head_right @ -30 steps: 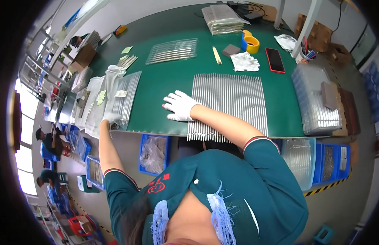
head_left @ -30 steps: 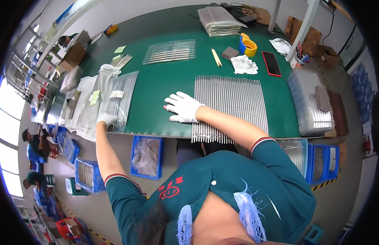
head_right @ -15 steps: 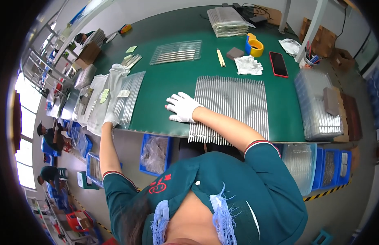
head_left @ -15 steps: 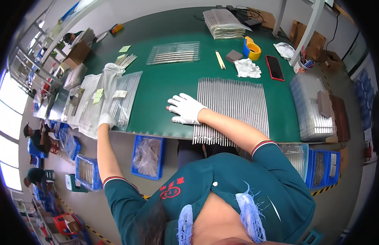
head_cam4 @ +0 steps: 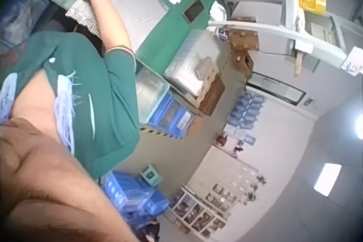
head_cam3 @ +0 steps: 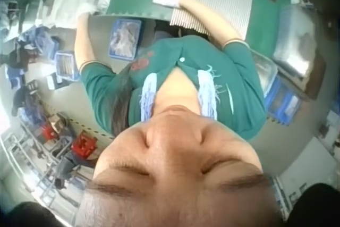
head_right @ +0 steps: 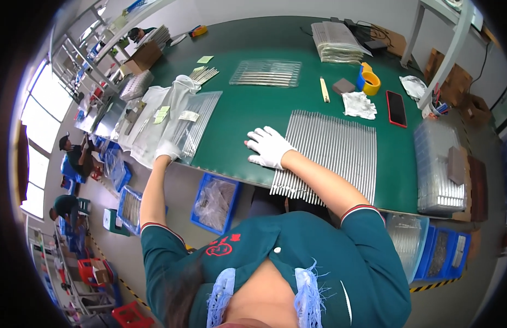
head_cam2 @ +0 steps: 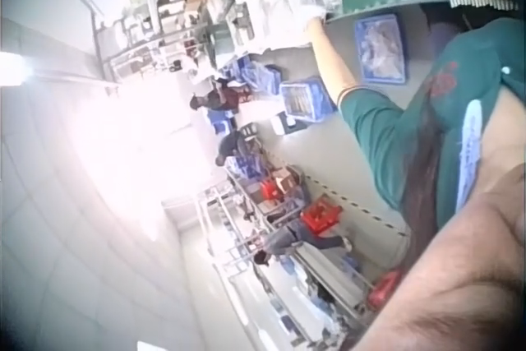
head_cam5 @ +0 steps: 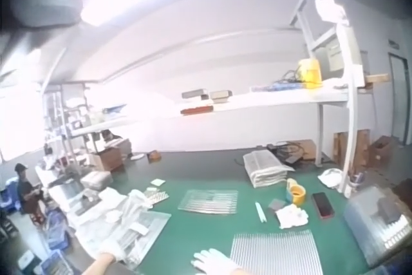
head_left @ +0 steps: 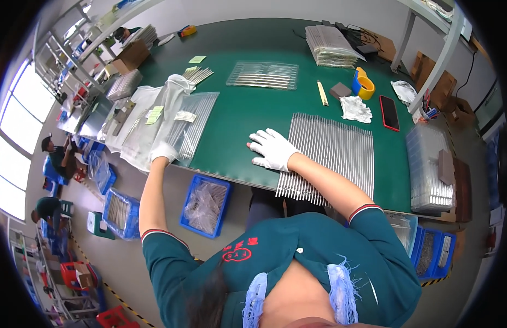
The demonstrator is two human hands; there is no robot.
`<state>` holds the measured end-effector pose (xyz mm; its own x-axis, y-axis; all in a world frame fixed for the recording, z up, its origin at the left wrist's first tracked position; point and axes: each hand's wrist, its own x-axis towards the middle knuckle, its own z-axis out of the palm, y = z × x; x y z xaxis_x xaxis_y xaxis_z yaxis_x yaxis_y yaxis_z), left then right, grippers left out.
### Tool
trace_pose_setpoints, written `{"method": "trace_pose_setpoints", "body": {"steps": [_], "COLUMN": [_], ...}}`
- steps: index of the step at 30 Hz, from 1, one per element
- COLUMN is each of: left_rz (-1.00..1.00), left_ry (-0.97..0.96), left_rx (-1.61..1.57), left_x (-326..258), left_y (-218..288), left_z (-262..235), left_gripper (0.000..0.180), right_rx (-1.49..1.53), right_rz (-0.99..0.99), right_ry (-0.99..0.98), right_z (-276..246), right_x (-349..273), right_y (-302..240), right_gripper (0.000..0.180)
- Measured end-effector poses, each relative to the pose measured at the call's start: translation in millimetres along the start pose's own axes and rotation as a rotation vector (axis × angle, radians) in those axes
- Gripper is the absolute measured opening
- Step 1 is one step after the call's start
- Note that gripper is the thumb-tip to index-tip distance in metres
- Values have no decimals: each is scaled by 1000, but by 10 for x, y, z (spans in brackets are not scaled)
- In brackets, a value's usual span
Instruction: Sorting and aligning thin metal rods on a manufacturing workbench.
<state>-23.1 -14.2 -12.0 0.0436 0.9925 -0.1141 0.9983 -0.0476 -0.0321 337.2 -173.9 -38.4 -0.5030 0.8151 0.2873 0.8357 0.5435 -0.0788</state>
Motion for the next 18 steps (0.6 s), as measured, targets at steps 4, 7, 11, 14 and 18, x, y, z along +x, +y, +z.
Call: {"method": "trace_pose_setpoints", "body": {"steps": [4,7,11,14,18], "left_rz": [30,-76,-222,-174,-88], "left_ry": [-117,-335,-471,-503,-529], "left_rx": [-220,-790,-1496,-1700,-1995], "left_x": [-28,-83,-302,-394,-835], "left_y": [-58,-198,-187,-226,-300], "left_z": [-72,-31,62,188,356], "left_gripper": [34,23,11,13,17], "right_rx": [-7,6,1,-19,-4], "right_rz": [1,12,6,-17,-8], "right_ry": [-30,-34,-32,-25,-31], "right_z": [-29,-59,-49,-42,-15], "right_x": [-1,-3,2,35,18], "right_y": [17,19,15,26,12], "right_gripper": [56,56,56,55,53]}}
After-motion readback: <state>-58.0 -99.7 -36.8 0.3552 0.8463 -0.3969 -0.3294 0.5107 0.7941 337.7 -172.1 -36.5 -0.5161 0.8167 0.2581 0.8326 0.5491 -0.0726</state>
